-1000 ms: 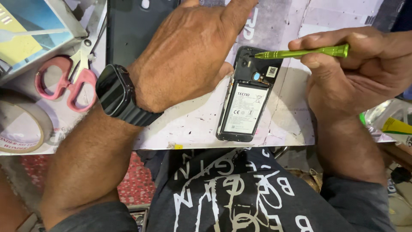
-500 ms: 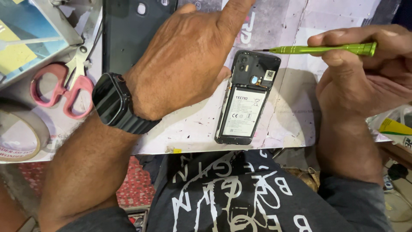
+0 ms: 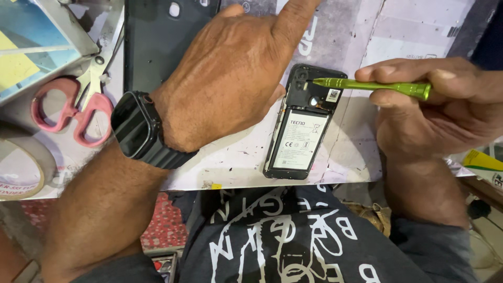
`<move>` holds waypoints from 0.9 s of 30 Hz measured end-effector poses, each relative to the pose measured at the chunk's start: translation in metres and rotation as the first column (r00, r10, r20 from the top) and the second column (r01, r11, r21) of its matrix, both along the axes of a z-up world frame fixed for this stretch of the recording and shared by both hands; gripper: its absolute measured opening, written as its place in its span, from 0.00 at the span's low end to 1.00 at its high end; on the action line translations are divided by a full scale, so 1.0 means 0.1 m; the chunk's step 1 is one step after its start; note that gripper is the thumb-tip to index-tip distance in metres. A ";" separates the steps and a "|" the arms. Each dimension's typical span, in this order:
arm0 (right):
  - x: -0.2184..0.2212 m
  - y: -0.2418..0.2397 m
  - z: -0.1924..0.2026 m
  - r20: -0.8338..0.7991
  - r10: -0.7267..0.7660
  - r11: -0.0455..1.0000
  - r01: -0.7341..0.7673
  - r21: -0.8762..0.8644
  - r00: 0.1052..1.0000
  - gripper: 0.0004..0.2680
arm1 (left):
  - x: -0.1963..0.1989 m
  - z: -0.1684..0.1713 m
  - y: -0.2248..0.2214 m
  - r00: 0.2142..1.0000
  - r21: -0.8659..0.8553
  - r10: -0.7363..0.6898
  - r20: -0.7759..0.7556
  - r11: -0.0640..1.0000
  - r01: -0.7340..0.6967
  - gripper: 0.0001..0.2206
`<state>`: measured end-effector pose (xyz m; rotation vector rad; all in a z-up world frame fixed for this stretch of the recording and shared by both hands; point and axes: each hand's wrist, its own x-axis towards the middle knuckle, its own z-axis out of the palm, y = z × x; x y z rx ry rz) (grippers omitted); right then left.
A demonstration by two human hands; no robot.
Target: The person uses a green screwdriver to remove screws from the back of a Tecno smartphone. They then use a yellow screwdriver to pry open the back cover and lift it off, exposing the internal components.
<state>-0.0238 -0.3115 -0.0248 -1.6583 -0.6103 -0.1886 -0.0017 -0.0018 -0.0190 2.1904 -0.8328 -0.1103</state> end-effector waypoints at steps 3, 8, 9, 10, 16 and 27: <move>0.06 0.09 0.04 0.019 0.047 0.999 -0.047 0.007 0.999 0.16 | 0.00 -0.01 -0.01 1.000 0.014 0.002 0.000 1.000 -0.002 0.45; 0.12 0.22 0.15 0.171 0.164 0.985 -0.153 -0.074 0.972 0.16 | 0.01 0.01 -0.02 1.000 0.013 0.004 0.018 1.000 -0.004 0.45; 0.19 0.24 0.15 0.206 0.236 0.971 -0.226 -0.075 0.950 0.15 | 0.01 0.02 -0.02 1.000 0.017 0.006 0.023 1.000 -0.006 0.46; 0.19 0.27 0.15 0.225 0.275 0.961 -0.263 -0.083 0.935 0.14 | 0.01 0.02 -0.02 1.000 0.024 0.003 0.022 1.000 -0.004 0.46; -0.07 0.21 0.31 -0.019 0.326 0.931 -0.325 -0.167 0.945 0.10 | 0.03 0.06 0.02 0.997 0.018 -0.010 0.081 1.000 0.008 0.45; 0.15 0.10 0.14 0.220 0.121 0.984 -0.088 -0.153 0.968 0.16 | 0.07 0.14 0.00 0.999 0.038 -0.034 -0.039 0.999 0.036 0.48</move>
